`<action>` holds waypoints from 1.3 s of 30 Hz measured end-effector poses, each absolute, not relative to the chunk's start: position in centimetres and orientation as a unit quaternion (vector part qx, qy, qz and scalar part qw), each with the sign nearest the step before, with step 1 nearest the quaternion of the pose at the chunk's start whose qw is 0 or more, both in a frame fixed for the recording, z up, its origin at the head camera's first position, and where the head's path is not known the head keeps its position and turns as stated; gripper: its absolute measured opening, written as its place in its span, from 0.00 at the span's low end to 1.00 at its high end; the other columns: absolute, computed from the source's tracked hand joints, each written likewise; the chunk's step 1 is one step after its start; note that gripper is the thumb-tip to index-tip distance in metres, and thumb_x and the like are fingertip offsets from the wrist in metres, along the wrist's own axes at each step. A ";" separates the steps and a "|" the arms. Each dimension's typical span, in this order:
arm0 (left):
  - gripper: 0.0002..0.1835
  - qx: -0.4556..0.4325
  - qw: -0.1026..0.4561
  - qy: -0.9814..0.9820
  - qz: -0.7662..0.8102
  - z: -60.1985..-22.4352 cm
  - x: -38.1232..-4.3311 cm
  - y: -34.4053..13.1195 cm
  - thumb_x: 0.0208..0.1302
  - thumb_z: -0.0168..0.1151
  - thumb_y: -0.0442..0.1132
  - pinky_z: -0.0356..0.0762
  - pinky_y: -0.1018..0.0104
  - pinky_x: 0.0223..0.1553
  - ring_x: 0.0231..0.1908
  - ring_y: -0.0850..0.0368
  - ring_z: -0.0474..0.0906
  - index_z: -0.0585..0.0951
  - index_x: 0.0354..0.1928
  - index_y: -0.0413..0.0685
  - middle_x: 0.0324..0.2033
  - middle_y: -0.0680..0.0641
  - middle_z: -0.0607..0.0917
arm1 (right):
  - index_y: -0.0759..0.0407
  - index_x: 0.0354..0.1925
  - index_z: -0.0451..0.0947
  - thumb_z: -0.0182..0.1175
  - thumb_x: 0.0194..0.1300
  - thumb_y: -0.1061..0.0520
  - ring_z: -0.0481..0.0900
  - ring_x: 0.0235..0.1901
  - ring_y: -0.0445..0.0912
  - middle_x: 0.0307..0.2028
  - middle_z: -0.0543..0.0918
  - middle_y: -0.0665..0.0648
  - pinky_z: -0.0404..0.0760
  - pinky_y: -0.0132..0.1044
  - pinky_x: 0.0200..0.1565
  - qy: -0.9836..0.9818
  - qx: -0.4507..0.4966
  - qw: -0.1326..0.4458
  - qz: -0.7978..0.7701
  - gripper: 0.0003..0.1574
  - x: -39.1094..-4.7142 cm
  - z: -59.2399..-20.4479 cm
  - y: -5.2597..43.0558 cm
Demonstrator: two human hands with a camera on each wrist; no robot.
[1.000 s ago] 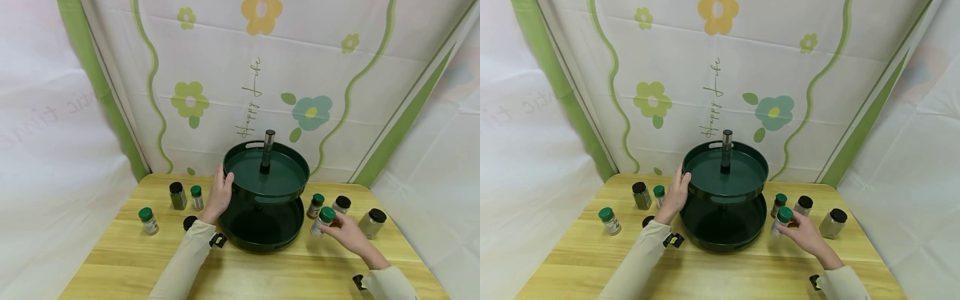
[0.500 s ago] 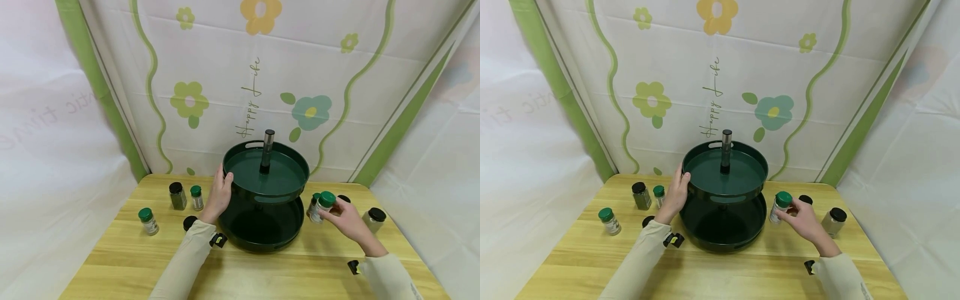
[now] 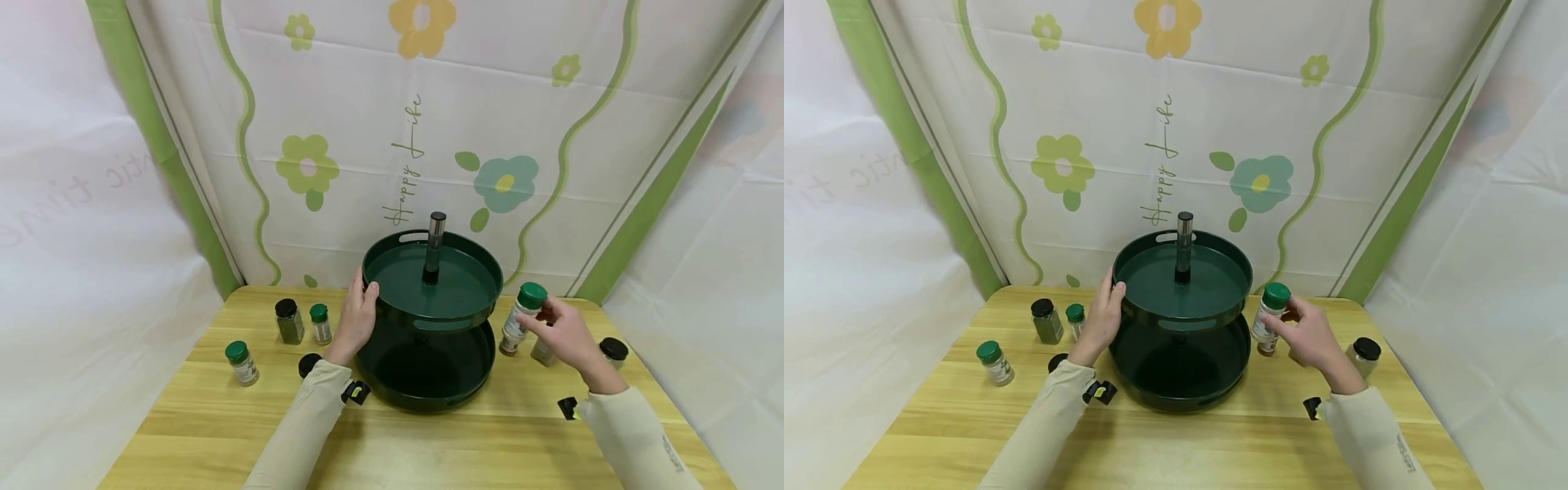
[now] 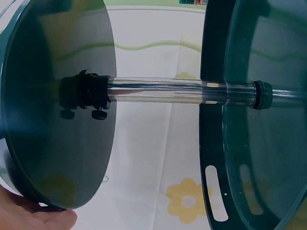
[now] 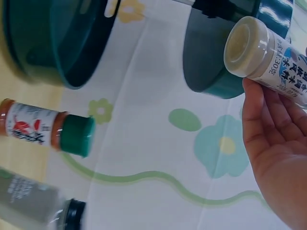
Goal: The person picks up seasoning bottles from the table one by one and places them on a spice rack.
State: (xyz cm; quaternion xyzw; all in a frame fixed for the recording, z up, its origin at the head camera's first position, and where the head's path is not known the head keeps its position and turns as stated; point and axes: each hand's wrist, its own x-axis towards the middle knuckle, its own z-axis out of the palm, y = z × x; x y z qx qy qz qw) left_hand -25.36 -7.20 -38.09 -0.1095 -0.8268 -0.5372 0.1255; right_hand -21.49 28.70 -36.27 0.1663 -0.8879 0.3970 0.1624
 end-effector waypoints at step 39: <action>0.36 -0.121 0.142 -0.821 -0.540 -38.2 -25.2 -7.1 0.75 0.33 0.57 0.46 0.49 0.67 0.71 0.47 0.44 0.43 0.74 0.42 0.72 0.41 0.47 | 0.66 0.50 0.76 0.62 0.63 0.61 0.76 0.34 0.41 0.39 0.78 0.53 0.75 0.26 0.33 -0.841 0.213 0.222 0.445 0.17 -23.8 -31.2 25.6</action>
